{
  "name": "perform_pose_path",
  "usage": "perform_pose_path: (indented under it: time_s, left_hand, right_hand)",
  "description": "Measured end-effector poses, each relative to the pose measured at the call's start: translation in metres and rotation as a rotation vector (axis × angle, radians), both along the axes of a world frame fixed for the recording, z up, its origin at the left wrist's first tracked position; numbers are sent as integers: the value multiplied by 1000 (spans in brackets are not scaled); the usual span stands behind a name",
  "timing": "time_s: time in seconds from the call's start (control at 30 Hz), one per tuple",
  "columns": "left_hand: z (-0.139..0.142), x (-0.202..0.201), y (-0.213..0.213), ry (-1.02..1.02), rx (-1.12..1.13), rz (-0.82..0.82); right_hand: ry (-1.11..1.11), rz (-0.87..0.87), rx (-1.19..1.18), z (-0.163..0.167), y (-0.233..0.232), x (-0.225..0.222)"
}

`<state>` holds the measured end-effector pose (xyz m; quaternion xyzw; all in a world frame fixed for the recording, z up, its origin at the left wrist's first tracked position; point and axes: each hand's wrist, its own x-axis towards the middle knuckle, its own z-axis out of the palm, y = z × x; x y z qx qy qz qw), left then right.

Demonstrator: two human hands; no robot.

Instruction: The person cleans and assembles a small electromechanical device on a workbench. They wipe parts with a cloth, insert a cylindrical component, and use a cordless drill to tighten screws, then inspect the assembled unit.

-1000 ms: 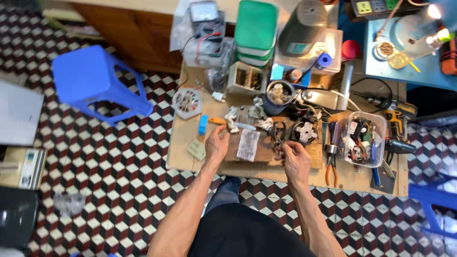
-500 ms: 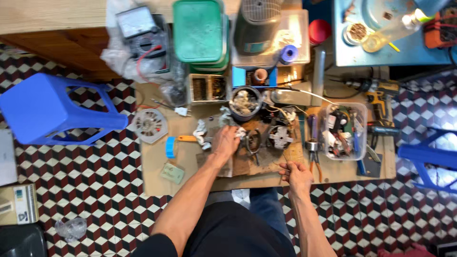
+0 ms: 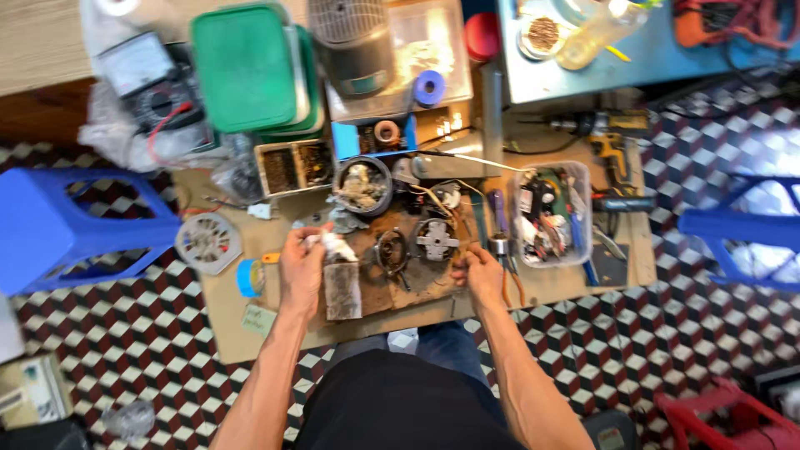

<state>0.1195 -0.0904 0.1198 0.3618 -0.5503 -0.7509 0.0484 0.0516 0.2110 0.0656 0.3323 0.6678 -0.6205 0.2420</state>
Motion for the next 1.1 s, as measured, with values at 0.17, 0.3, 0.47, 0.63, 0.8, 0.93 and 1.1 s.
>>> perform_pose_path:
  time_s: [0.17, 0.3, 0.47, 0.63, 0.8, 0.93, 1.1]
  left_hand:
    - [31, -8, 30, 168, 190, 12]
    - [55, -5, 34, 191, 482, 82]
    - [86, 31, 61, 250, 554, 44]
    - [83, 41, 34, 94, 542, -95]
    - [85, 65, 3, 159, 589, -11]
    - [84, 95, 1, 191, 653, 40]
    - [31, 101, 1, 90, 483, 127]
  right_hand:
    - [216, 158, 23, 71, -9, 31]
    - [593, 385, -199, 107, -100, 57]
    - [680, 381, -136, 112, -183, 51]
    - [565, 562, 55, 116, -197, 88]
    - [664, 609, -26, 108, -219, 112]
    - [601, 531, -61, 95, -226, 106]
    - [359, 347, -450, 90, -232, 107]
